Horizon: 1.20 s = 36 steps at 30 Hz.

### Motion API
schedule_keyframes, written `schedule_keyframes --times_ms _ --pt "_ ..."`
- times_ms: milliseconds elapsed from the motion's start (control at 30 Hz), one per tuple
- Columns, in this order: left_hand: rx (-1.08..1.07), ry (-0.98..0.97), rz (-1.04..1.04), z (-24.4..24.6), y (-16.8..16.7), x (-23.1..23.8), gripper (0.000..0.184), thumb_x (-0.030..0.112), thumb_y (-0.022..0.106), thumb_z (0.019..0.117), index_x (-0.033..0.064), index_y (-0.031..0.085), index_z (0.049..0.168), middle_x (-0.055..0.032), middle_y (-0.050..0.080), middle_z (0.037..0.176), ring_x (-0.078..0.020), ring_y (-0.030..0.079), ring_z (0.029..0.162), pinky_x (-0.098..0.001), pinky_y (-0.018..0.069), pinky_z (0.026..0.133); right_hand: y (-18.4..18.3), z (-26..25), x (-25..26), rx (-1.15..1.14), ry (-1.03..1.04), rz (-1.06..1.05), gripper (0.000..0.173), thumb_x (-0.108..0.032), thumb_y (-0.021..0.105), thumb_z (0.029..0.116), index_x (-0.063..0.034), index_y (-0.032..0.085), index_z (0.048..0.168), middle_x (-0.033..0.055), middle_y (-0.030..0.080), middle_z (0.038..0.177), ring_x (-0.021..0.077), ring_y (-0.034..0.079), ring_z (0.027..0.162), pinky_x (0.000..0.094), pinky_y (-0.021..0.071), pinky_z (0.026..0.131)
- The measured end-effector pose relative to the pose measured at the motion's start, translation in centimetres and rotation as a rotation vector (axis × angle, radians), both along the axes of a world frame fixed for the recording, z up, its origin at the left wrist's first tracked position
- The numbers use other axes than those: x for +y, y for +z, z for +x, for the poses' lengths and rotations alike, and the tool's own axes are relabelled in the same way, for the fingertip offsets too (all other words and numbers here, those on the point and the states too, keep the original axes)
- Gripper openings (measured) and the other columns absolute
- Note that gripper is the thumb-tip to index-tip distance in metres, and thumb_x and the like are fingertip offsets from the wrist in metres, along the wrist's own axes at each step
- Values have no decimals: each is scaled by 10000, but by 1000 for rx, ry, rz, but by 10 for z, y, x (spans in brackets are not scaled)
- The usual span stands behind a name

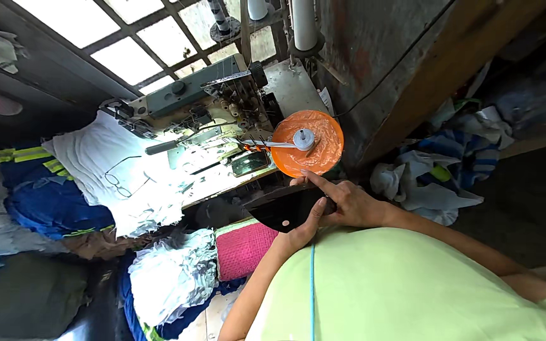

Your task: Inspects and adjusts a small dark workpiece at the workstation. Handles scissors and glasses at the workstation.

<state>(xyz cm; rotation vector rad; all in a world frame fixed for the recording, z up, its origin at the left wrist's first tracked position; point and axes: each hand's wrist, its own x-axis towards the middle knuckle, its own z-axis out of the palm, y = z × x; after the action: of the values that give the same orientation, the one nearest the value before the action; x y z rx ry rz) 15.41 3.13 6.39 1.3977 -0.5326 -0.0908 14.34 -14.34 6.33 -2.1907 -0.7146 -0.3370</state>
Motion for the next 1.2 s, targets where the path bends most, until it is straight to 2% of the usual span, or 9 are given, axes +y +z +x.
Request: schedule_keyframes --times_ms 267,433,533,600,667,733,867,1033,1200 --pt "-41 122 -109 -3 -7 -6 162 121 657 977 35 640 1114 76 719 1022 -5 674 1004 -261 560 942 4 1 4 -134 -42 -65 800 -592 575 943 37 534 1434 88 609 633 188 549 505 317 450 491" --pt "171 135 -143 -8 3 -10 103 32 646 957 17 663 1057 54 743 945 -23 700 943 -264 576 922 5 3 0 -142 -66 -97 758 -595 548 957 -1 563 1428 85 615 621 208 569 503 345 461 484" --pt "322 -8 -181 -6 6 -1 95 65 702 914 110 682 996 68 748 872 -14 695 791 -232 589 762 1 1 -2 -34 -111 -37 812 -582 554 960 62 502 1451 96 590 617 207 545 517 361 477 515" --pt "417 -104 -218 -8 5 10 90 109 693 889 158 735 952 65 758 890 -24 703 835 -251 583 809 6 -1 -3 6 -94 -65 954 -662 530 935 104 406 1490 90 580 631 195 542 530 350 481 531" --pt "471 -160 -200 -13 3 17 123 133 664 852 196 756 904 91 753 853 4 692 818 -225 566 801 7 -4 -2 99 -31 -31 993 -636 581 917 117 342 1518 146 660 766 219 607 632 373 523 614" --pt "424 -205 -241 -11 -2 21 145 196 748 860 176 739 1003 75 764 955 -12 705 924 -246 573 883 4 -3 -3 148 19 18 998 -642 578 919 121 340 1516 187 696 894 217 639 717 367 545 675" --pt "290 -216 -248 -10 -2 20 276 271 790 880 189 710 1131 94 753 1068 -10 689 1028 -259 562 952 0 -4 -2 117 38 58 996 -673 551 921 107 364 1512 152 667 808 180 591 660 329 522 636" --pt "171 -234 -119 -10 10 16 116 202 730 928 211 760 1040 138 758 1017 40 685 985 -223 564 930 4 -3 -1 107 38 36 941 -635 542 941 78 362 1529 181 703 912 214 612 681 367 523 633" --pt "96 -200 -77 -11 12 12 116 161 702 940 210 751 1033 157 752 1013 51 678 986 -215 565 919 6 -5 -2 105 18 27 931 -608 555 935 103 377 1510 163 673 821 205 575 628 361 500 604"
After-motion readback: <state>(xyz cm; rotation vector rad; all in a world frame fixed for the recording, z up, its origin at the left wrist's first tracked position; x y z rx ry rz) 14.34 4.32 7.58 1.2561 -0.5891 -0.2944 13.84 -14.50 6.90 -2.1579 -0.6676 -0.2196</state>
